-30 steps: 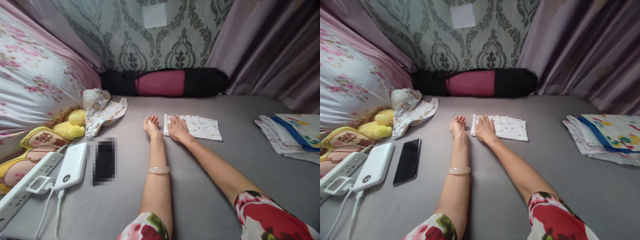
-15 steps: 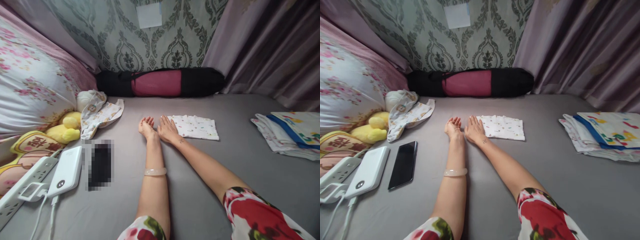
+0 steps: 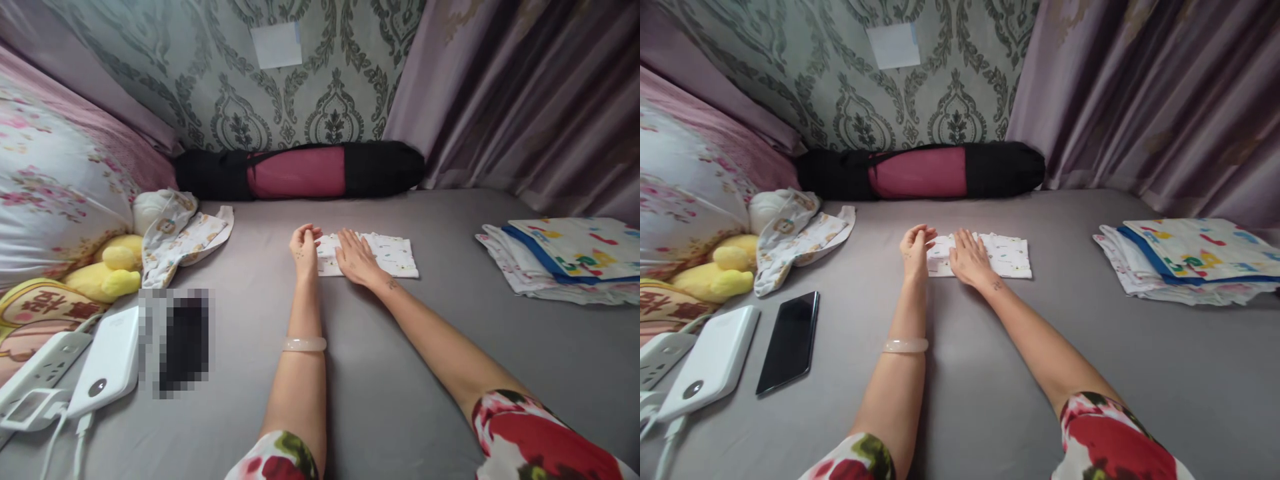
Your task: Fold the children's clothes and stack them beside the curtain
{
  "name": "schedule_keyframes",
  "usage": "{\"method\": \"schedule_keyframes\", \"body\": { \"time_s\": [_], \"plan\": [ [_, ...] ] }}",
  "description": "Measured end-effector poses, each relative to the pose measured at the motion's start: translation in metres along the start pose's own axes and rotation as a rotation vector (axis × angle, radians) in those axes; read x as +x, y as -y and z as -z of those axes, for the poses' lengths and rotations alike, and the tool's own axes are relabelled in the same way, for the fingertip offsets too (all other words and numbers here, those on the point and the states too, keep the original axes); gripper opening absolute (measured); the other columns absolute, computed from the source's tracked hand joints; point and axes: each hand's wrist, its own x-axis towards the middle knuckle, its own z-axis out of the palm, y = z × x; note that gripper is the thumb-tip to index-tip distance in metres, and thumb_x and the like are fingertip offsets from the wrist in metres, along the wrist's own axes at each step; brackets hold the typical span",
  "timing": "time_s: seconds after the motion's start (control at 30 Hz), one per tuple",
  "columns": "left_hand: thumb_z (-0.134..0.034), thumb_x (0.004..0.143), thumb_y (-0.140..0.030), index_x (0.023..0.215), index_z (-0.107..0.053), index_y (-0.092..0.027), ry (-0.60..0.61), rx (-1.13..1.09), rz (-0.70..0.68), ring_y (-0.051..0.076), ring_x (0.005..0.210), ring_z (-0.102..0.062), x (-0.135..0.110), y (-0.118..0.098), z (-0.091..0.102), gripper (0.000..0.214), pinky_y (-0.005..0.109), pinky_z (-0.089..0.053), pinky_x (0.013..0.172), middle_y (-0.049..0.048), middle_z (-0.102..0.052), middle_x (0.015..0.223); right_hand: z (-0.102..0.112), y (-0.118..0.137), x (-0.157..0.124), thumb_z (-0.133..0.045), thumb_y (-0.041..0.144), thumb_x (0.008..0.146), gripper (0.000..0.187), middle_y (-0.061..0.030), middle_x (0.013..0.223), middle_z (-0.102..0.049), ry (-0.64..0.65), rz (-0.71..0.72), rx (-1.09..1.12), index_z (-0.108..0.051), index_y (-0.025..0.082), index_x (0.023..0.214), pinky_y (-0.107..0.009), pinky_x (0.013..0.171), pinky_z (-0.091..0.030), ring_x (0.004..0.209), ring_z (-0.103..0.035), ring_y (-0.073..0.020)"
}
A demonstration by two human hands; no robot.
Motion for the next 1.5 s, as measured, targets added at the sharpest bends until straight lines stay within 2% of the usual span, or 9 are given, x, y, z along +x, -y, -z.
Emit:
{"method": "schedule_keyframes", "body": {
  "time_s": [0.1,0.23,0.33,0.43,0.57,0.8,1.03,1.3,1.5],
  "plan": [
    [-0.045,0.090,-0.017,0.101,-0.061,-0.017,0.232,0.303,-0.168,0.017,0.096,-0.067,-0.006,0.011,-0.010,0.019,0.031,-0.051,0.086,0.0091,-0.071,0.099,0.005,-0.028,-0.011,-0.020,0.034,0.098,0.060,-0.0127,0.158,-0.023,-0.009,-0.053,-0.047,-0.028,0.005,0.151,-0.046,0.119,-0.011,0.147,-0.016,-0.0246],
    [-0.044,0.091,-0.015,0.117,-0.059,-0.018,0.477,0.778,-0.323,0.022,0.122,-0.056,-0.019,0.020,-0.017,0.030,0.037,-0.041,0.105,0.0116,-0.064,0.125,0.006,-0.049,-0.018,-0.019,0.034,0.098,0.061,-0.0130,0.158,-0.025,-0.008,-0.075,-0.076,-0.028,0.005,0.150,-0.048,0.119,-0.012,0.146,-0.017,-0.0252],
    [-0.042,0.094,-0.021,0.131,-0.051,-0.017,0.636,1.097,-0.337,0.028,0.140,-0.034,-0.028,0.019,-0.017,0.038,0.048,-0.026,0.115,0.0116,-0.051,0.143,0.004,-0.054,-0.019,-0.018,0.035,0.098,0.060,-0.0118,0.158,-0.025,0.008,-0.078,-0.095,-0.029,0.007,0.150,-0.048,0.119,-0.012,0.147,-0.017,-0.0244],
    [-0.036,0.098,-0.031,0.139,-0.045,-0.016,0.697,1.289,-0.290,0.031,0.145,-0.022,-0.034,0.017,-0.018,0.044,0.053,-0.016,0.118,0.0096,-0.038,0.153,0.000,-0.053,-0.018,-0.019,0.034,0.098,0.059,-0.0112,0.157,-0.026,0.016,-0.080,-0.095,-0.031,0.007,0.149,-0.049,0.118,-0.013,0.146,-0.018,-0.0245],
    [-0.030,0.099,-0.036,0.143,-0.040,-0.017,0.712,1.389,-0.264,0.029,0.146,-0.020,-0.035,0.016,-0.021,0.049,0.051,-0.014,0.119,0.0088,-0.032,0.156,0.000,-0.052,-0.018,-0.020,0.033,0.098,0.058,-0.0108,0.156,-0.029,0.004,-0.077,-0.078,-0.034,0.007,0.148,-0.048,0.118,-0.014,0.145,-0.020,-0.0246],
    [-0.032,0.098,-0.036,0.138,-0.045,-0.021,0.680,1.417,-0.324,0.026,0.144,-0.026,-0.036,0.016,-0.020,0.044,0.049,-0.021,0.117,0.0077,-0.036,0.154,0.005,-0.055,-0.019,-0.020,0.034,0.099,0.057,-0.0102,0.157,-0.028,0.033,-0.074,-0.036,-0.033,0.009,0.149,-0.046,0.118,-0.012,0.146,-0.019,-0.0231],
    [-0.033,0.098,-0.034,0.136,-0.046,-0.018,0.519,1.443,-0.384,0.025,0.143,-0.030,-0.034,0.016,-0.017,0.043,0.048,-0.019,0.118,0.0107,-0.040,0.151,0.012,-0.072,-0.026,-0.021,0.034,0.099,0.057,-0.0113,0.157,-0.027,-0.034,-0.158,-0.064,-0.032,0.010,0.149,-0.048,0.118,-0.009,0.146,-0.018,-0.0248],
    [-0.029,0.099,-0.036,0.137,-0.044,-0.019,0.524,1.506,-0.334,0.026,0.143,-0.029,-0.032,0.023,-0.016,0.045,0.049,-0.019,0.118,0.0109,-0.039,0.152,0.003,-0.078,-0.026,-0.021,0.035,0.099,0.056,-0.0104,0.156,-0.030,-0.054,-0.147,-0.089,-0.034,0.012,0.149,-0.047,0.118,-0.009,0.146,-0.019,-0.0236],
    [-0.032,0.097,-0.032,0.134,-0.047,-0.019,0.492,1.473,-0.372,0.024,0.141,-0.034,-0.033,0.017,-0.015,0.042,0.048,-0.020,0.118,0.0107,-0.045,0.148,0.013,-0.084,-0.026,-0.018,0.036,0.100,0.057,-0.0104,0.157,-0.027,0.005,-0.156,-0.046,-0.032,0.012,0.150,-0.047,0.118,-0.012,0.146,-0.020,-0.0235]
  ]
}}
